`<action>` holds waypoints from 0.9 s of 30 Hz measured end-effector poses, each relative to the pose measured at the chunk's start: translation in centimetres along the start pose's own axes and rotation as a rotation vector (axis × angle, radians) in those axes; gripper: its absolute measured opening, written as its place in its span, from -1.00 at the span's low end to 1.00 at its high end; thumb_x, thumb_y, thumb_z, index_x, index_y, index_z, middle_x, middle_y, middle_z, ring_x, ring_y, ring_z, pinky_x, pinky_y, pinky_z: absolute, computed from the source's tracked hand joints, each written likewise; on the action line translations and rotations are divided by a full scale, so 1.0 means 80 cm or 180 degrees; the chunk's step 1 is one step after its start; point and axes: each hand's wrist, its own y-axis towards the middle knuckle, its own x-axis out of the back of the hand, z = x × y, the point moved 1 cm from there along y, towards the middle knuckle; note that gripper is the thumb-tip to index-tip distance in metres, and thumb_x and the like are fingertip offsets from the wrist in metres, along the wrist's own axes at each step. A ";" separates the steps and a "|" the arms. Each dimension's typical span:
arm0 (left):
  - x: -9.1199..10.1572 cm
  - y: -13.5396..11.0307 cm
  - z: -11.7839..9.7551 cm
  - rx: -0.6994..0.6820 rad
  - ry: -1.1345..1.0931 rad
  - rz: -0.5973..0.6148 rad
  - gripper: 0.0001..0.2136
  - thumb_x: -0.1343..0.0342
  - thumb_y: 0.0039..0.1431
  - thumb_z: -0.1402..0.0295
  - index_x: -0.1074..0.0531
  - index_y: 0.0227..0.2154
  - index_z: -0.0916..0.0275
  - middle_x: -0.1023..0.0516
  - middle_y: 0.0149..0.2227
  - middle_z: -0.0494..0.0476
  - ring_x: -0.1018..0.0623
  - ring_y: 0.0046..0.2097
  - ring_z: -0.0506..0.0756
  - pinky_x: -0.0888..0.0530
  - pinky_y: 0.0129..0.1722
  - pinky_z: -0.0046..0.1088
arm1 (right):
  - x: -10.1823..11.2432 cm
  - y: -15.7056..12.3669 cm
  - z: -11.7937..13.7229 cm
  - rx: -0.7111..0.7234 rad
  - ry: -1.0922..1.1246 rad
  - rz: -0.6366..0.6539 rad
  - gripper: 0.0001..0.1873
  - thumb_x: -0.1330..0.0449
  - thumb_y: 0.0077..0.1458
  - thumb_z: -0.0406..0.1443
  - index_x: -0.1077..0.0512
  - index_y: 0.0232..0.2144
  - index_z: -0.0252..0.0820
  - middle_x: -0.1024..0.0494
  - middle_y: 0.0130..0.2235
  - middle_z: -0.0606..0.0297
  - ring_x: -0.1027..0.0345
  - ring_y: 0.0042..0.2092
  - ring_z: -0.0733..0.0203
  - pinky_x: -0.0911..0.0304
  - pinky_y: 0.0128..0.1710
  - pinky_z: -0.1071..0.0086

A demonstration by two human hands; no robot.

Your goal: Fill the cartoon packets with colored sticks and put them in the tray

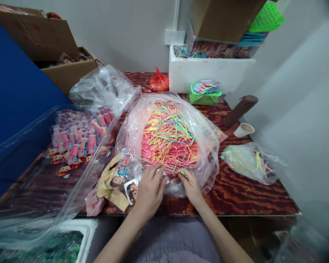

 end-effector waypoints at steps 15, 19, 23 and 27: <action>0.005 -0.012 0.062 0.0680 0.0149 -0.0261 -0.87 -0.04 0.25 0.41 -0.29 -0.43 0.19 -0.40 -0.38 0.06 -0.43 -0.28 0.13 -0.33 -0.26 -0.35 | -0.007 -0.001 0.013 0.0008 0.0051 0.0166 -0.81 -0.07 0.26 -0.25 -0.50 -0.26 -0.12 -0.56 -0.23 0.25 -0.43 -0.15 0.13 -0.23 -0.09 0.32; 0.007 -0.016 0.069 0.0551 -0.0046 -0.0542 -0.89 -0.03 0.28 0.39 -0.38 -0.38 0.20 -0.45 -0.36 0.07 -0.47 -0.25 0.11 -0.36 -0.24 -0.37 | -0.009 0.000 0.014 -0.0039 0.0030 0.0129 -0.81 -0.09 0.25 -0.24 -0.50 -0.26 -0.11 -0.56 -0.23 0.24 -0.42 -0.14 0.12 -0.25 -0.11 0.31; 0.014 -0.020 0.069 0.0446 -0.0204 -0.0811 -0.88 -0.02 0.30 0.39 -0.44 -0.33 0.21 -0.49 -0.35 0.08 -0.49 -0.26 0.09 -0.37 -0.23 -0.40 | -0.010 0.002 0.013 -0.0057 0.0063 0.0136 -0.82 -0.09 0.24 -0.25 -0.50 -0.27 -0.12 -0.56 -0.26 0.26 -0.42 -0.17 0.13 -0.26 -0.12 0.30; 0.031 -0.020 0.062 0.0605 -0.0602 -0.1033 -0.88 -0.02 0.29 0.39 -0.46 -0.30 0.22 -0.50 -0.31 0.08 -0.50 -0.23 0.07 -0.38 -0.20 -0.44 | -0.011 0.005 0.013 -0.0049 0.0078 0.0131 -0.83 -0.10 0.23 -0.26 -0.51 -0.28 -0.11 -0.56 -0.27 0.27 -0.42 -0.19 0.14 -0.26 -0.12 0.30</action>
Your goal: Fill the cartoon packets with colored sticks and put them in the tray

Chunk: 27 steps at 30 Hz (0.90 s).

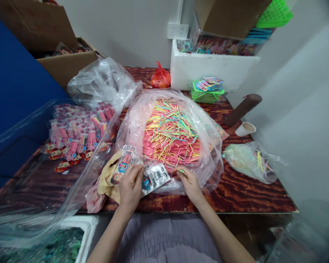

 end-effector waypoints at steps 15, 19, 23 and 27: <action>-0.013 -0.006 -0.034 0.0442 -0.1012 0.0561 -0.88 -0.08 0.25 0.38 -0.50 -0.35 0.21 -0.51 -0.31 0.07 -0.51 -0.23 0.05 -0.38 -0.21 -0.47 | -0.015 0.046 0.076 -0.0335 0.2769 -0.0379 -0.92 -0.25 0.14 -0.22 -0.50 -0.31 -0.08 -0.62 -0.29 0.32 -0.49 -0.09 0.12 -0.27 0.08 0.14; -0.018 -0.006 -0.036 0.0692 -0.1221 0.0642 -0.88 -0.08 0.24 0.37 -0.48 -0.38 0.22 -0.48 -0.35 0.05 -0.48 -0.28 0.04 -0.36 -0.27 -0.48 | -0.035 0.059 0.098 -0.0664 0.3421 -0.0154 -0.94 -0.31 0.08 -0.25 -0.50 -0.37 -0.07 -0.64 -0.26 0.33 -0.49 -0.03 0.11 -0.22 0.17 0.10; -0.017 -0.009 -0.032 0.0818 -0.1364 0.0586 -0.88 -0.09 0.23 0.36 -0.49 -0.39 0.22 -0.47 -0.36 0.04 -0.47 -0.29 0.04 -0.36 -0.27 -0.48 | -0.049 0.048 0.098 -0.0901 0.3156 0.0036 -0.89 -0.34 0.03 -0.24 -0.52 -0.37 -0.11 -0.65 -0.31 0.29 -0.48 -0.01 0.04 -0.24 0.15 0.09; -0.013 -0.010 -0.030 0.0795 -0.1389 0.0571 -0.88 -0.09 0.23 0.36 -0.49 -0.39 0.22 -0.48 -0.36 0.05 -0.48 -0.28 0.04 -0.37 -0.25 -0.47 | -0.054 0.033 0.101 -0.1050 0.2486 0.0371 -0.85 -0.31 0.04 -0.21 -0.51 -0.35 -0.16 -0.65 -0.19 0.20 -0.45 0.01 0.01 -0.27 0.10 0.09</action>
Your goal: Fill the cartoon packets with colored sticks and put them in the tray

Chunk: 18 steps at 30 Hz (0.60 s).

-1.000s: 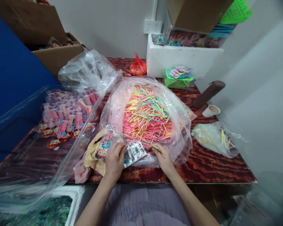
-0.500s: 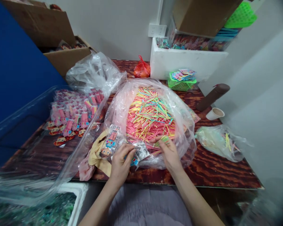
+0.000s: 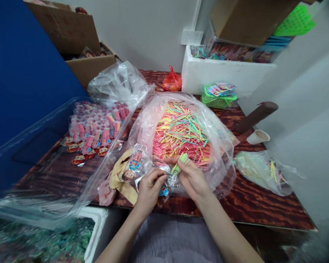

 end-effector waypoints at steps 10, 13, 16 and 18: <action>0.016 -0.005 -0.009 0.0248 -0.0612 -0.0362 -0.84 -0.15 0.17 0.28 -0.56 -0.27 0.22 -0.62 -0.26 0.10 -0.57 -0.19 0.10 -0.49 -0.15 -0.42 | -0.037 -0.025 0.007 0.1066 -0.2388 0.0116 -0.78 -0.07 0.27 -0.14 -0.44 -0.12 -0.01 -0.48 0.05 0.21 -0.32 0.12 0.10 -0.20 0.13 0.19; 0.020 -0.007 -0.008 0.0330 -0.0769 -0.0372 -0.82 -0.16 0.16 0.27 -0.55 -0.24 0.22 -0.63 -0.25 0.10 -0.59 -0.19 0.10 -0.50 -0.14 -0.41 | -0.045 -0.030 0.006 0.1250 -0.3092 0.0446 -0.75 -0.04 0.31 -0.19 -0.51 -0.23 -0.05 -0.50 -0.01 0.20 -0.29 0.12 0.09 -0.17 0.13 0.20; 0.028 -0.006 -0.004 0.0439 -0.0849 -0.0502 -0.79 -0.20 0.12 0.24 -0.54 -0.24 0.24 -0.63 -0.26 0.11 -0.59 -0.21 0.10 -0.51 -0.17 -0.41 | -0.036 -0.013 0.018 0.1287 -0.3232 0.0703 -0.75 -0.03 0.32 -0.20 -0.48 -0.10 -0.03 -0.51 -0.01 0.21 -0.35 0.07 0.11 -0.23 0.08 0.21; 0.040 -0.001 -0.001 0.0516 -0.0815 -0.0707 -0.76 -0.22 0.09 0.21 -0.53 -0.24 0.24 -0.62 -0.27 0.10 -0.59 -0.23 0.09 -0.52 -0.21 -0.43 | -0.020 0.014 0.035 0.1477 -0.3438 0.0504 -0.73 -0.02 0.32 -0.21 -0.44 -0.03 -0.04 -0.53 -0.03 0.20 -0.38 0.03 0.09 -0.26 0.04 0.19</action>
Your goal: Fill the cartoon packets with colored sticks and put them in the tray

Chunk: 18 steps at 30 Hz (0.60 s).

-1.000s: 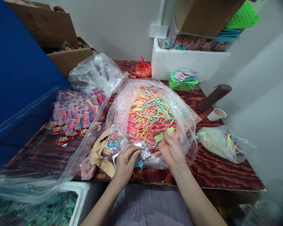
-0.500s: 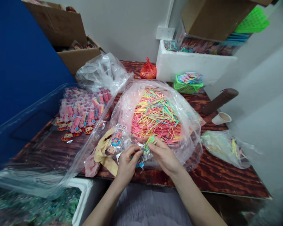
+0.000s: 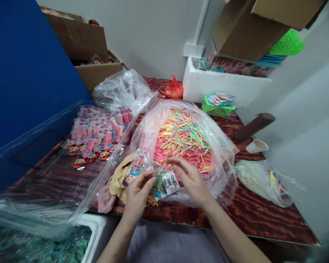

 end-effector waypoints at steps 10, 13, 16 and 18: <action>0.063 0.077 0.021 -0.0441 0.1411 -0.0379 -0.76 -0.10 0.18 0.20 -0.49 -0.20 0.23 -0.59 -0.18 0.14 -0.55 -0.15 0.14 -0.45 -0.13 -0.35 | 0.050 0.111 -0.085 0.0540 -0.3761 0.0445 -0.51 0.02 0.14 -0.54 -0.33 0.11 -0.34 -0.29 0.24 -0.14 0.03 0.32 -0.23 0.13 0.23 -0.17; 0.063 0.092 0.044 -0.0723 0.2167 -0.0369 -0.79 -0.03 0.23 0.24 -0.48 -0.23 0.22 -0.58 -0.18 0.17 -0.54 -0.12 0.17 -0.42 -0.08 -0.27 | 0.047 0.116 -0.089 0.0761 -0.3872 0.0385 -0.63 0.08 0.22 -0.50 -0.41 -0.03 -0.29 -0.39 0.15 -0.10 -0.01 0.30 -0.16 0.17 0.25 -0.14; 0.062 0.095 0.055 -0.0922 0.2448 -0.0397 -0.80 0.00 0.25 0.27 -0.47 -0.21 0.21 -0.56 -0.16 0.19 -0.53 -0.09 0.19 -0.40 -0.05 -0.25 | 0.051 0.117 -0.094 0.0947 -0.3812 0.0424 -0.67 0.08 0.26 -0.46 -0.43 -0.09 -0.24 -0.50 0.03 -0.02 -0.11 0.26 -0.09 0.24 0.27 -0.11; 0.063 0.094 0.055 -0.0935 0.2456 -0.0369 -0.80 0.00 0.25 0.27 -0.47 -0.19 0.21 -0.56 -0.15 0.19 -0.53 -0.09 0.19 -0.41 -0.06 -0.26 | 0.057 0.120 -0.098 0.1001 -0.3691 0.0388 -0.68 0.07 0.26 -0.45 -0.43 -0.10 -0.22 -0.53 0.00 0.03 -0.14 0.23 -0.06 0.27 0.28 -0.09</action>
